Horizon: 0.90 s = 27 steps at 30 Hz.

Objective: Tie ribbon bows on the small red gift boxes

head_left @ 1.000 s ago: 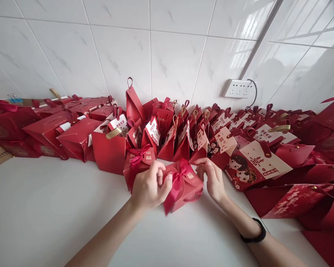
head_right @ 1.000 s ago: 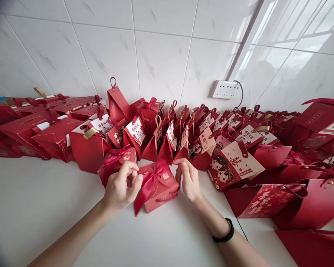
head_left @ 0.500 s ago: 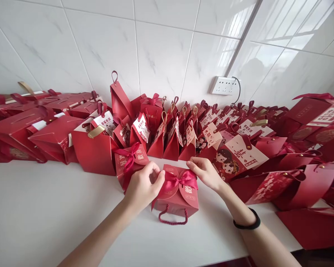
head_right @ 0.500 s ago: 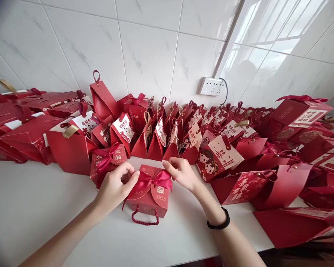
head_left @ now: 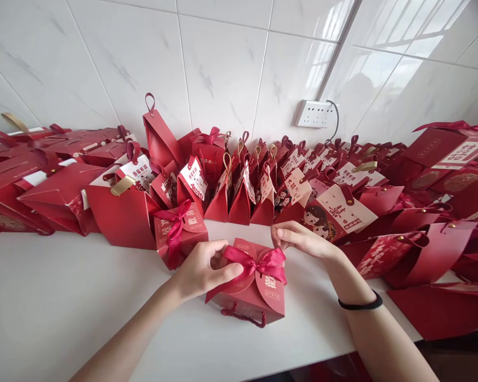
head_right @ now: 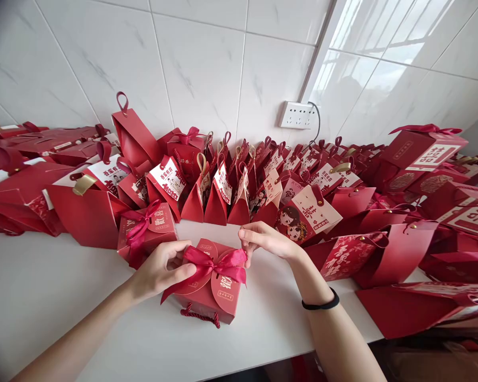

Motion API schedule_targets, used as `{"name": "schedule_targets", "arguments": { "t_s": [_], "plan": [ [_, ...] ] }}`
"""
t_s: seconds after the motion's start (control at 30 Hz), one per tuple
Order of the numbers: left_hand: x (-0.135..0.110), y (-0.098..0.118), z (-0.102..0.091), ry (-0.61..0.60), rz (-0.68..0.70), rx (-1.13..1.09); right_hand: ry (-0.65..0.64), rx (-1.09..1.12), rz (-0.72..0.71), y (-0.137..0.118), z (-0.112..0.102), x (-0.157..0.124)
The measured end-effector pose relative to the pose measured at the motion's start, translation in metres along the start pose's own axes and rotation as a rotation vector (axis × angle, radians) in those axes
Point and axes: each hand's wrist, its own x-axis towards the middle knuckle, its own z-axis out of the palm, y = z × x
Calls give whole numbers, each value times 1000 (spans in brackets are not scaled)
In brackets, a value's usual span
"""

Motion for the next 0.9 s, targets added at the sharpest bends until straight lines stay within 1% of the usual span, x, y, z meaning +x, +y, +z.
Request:
{"name": "schedule_targets", "arguments": {
  "t_s": [0.03, 0.07, 0.13, 0.17, 0.2, 0.23, 0.37, 0.47, 0.57, 0.73, 0.8, 0.83, 0.9],
  "plan": [
    [-1, 1, -4, -90, -36, -13, -44, 7, 27, 0, -1, -1],
    [-1, 2, -8, -207, -100, -21, -110, 6, 65, 0, -3, -3],
    [-3, 5, -18, -460, -268, -24, -241, 5, 131, 0, -9, -7],
    [-4, 7, -22, -561, -348, -20, -296, 3, 152, 0, -11, -9],
    [-5, 8, -25, -627, -407, -18, -336, 1, 166, 0, -13, -10],
    [-5, 9, -28, -655, -436, -19, -365, -2, 176, 0, -13, -10],
    [-6, 10, -30, -656, -391, -91, -446, -2, 229, 1, -8, -7],
    [-5, 8, -28, -680, -333, -162, -474, 26, 235, 0, -1, -4],
    [-6, 8, -26, -665, -277, -167, -494, 28, 238, -3, 3, -4],
    [-8, 11, -24, -689, -233, -140, -413, 53, 239, -2, 10, -4],
    [-8, 12, -22, -645, -160, -106, -389, 96, 206, -1, 14, -1],
    [-7, 13, -21, -611, -126, -88, -355, 116, 176, 0, 15, 0],
    [-5, 12, -19, -523, -97, -76, -217, 136, 103, 1, 18, 4]
  ]
}}
